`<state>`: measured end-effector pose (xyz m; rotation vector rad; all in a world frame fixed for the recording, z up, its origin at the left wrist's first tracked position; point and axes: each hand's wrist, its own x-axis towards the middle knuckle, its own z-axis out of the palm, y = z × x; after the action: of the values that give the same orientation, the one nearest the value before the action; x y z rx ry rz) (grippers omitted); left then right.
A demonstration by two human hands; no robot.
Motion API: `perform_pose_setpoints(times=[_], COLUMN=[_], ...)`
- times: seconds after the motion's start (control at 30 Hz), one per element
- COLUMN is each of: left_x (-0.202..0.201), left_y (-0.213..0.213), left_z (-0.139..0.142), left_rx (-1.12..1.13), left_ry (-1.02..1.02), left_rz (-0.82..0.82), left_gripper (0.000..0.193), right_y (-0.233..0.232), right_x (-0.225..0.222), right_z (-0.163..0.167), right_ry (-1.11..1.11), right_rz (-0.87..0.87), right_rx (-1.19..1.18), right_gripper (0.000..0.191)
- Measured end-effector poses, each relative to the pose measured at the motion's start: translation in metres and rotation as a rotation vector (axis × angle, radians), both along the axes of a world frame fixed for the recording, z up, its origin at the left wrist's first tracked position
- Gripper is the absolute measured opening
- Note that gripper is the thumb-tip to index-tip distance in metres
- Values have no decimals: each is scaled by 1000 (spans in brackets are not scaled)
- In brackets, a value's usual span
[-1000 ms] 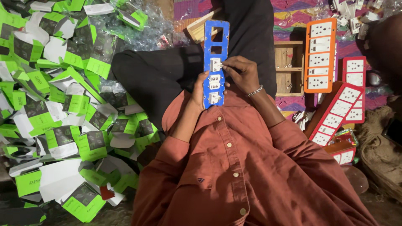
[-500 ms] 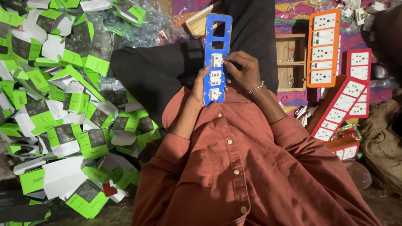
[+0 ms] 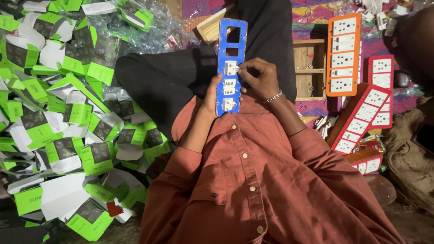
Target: The person sits on a mat and assembles white electrical socket modules into a blue plastic frame. They pick up each socket, align it into a slot, and press it into place, repeating the process for multiple modules. The person occasionally rotates the frame to access different slots.
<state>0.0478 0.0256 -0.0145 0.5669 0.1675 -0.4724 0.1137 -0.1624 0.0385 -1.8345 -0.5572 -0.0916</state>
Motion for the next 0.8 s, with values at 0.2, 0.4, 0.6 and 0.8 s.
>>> perform_pose_setpoints(times=[0.2, 0.4, 0.6, 0.8], left_x=[1, 0, 0, 0], left_y=[0, 0, 0, 0], left_z=[0, 2, 3, 9], left_rx=[-6, -24, -35, -96], left_ry=[3, 12, 40, -23], left_rz=[4, 7, 30, 89], left_gripper=[67, 66, 67, 68], right_y=[0, 0, -3, -12], right_x=[1, 0, -3, 0], right_z=[-2, 4, 14, 7], right_ry=[25, -26, -84, -145], right_rz=[-28, 22, -7, 115], right_rx=[-32, -55, -19, -38], right_gripper=[9, 11, 27, 32])
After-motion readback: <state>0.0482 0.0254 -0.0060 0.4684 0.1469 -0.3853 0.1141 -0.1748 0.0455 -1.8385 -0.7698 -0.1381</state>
